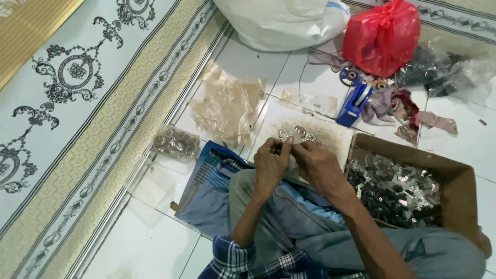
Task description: Sorting and packing small metal components into plastic bags while sitting on the floor.
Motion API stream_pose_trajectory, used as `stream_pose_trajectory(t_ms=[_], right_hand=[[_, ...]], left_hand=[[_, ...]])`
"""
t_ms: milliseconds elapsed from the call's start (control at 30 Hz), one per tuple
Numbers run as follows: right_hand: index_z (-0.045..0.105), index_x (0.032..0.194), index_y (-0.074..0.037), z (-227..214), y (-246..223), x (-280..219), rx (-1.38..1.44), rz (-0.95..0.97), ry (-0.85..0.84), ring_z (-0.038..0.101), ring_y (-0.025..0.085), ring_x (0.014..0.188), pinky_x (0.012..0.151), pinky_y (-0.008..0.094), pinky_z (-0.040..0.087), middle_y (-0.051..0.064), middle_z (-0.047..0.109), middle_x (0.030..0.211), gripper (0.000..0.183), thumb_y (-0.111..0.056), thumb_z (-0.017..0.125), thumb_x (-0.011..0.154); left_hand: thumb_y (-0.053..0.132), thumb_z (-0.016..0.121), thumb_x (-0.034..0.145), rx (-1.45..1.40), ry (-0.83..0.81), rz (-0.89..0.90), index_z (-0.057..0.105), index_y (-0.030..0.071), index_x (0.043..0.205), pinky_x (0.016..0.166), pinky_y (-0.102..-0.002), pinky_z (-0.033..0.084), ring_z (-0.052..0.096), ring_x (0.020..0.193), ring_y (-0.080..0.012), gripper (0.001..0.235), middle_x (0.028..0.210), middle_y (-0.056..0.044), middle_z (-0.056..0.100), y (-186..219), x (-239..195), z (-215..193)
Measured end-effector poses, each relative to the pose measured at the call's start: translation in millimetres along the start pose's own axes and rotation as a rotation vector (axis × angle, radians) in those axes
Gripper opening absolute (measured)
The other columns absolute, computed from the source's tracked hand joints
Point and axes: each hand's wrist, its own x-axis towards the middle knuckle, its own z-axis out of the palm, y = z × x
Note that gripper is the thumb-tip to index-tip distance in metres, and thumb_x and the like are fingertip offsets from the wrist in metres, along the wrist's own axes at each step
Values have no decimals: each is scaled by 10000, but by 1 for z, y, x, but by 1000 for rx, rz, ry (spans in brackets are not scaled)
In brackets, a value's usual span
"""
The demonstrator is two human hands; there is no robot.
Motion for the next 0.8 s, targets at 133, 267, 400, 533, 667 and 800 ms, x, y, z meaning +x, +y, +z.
stream_pose_trajectory(t_ms=[133,267,400,533,667,800], right_hand=[[701,1013,-222,-13,-7,7,26,13,43,681,184,565,464,263,525,43,673,821,95,-153,668,957],[717,1035,-236,-20,-4,11,-31,-6,125,697,227,608,482,299,544,28,670,859,133,-143,688,945],[720,1155,-128,-40,-14,17,344,-8,163,747,375,834,625,438,620,160,710,989,228,-78,729,933],[762,1123,-110,6,43,5,682,275,267,773,315,797,620,383,625,150,760,1064,210,-19,689,949],[738,1201,-57,89,102,-22,558,600,-35,742,392,950,771,501,602,214,743,1096,249,-175,668,994],[569,1437,-91,154,103,-47,512,627,-299,585,539,1248,1047,655,483,303,565,1372,727,-368,833,819]], left_hand=[[225,664,943,-90,-52,32,732,22,884,572,-382,551,694,523,-245,222,638,-145,715,17,2,-2],[184,647,945,-90,-42,119,728,40,884,541,-378,540,693,512,-234,176,600,-133,695,32,1,-2],[139,629,934,18,-54,177,721,24,897,569,-431,535,705,539,-317,153,591,-159,683,23,11,-9],[115,642,901,2,-38,121,733,4,903,584,-449,535,715,570,-352,143,622,-196,693,23,5,-20],[138,646,920,-21,-40,99,751,36,896,568,-349,539,703,550,-220,148,613,-140,689,31,3,-20],[152,674,914,62,-62,96,773,58,902,574,-375,543,742,625,-263,137,638,-158,704,14,6,-12]])
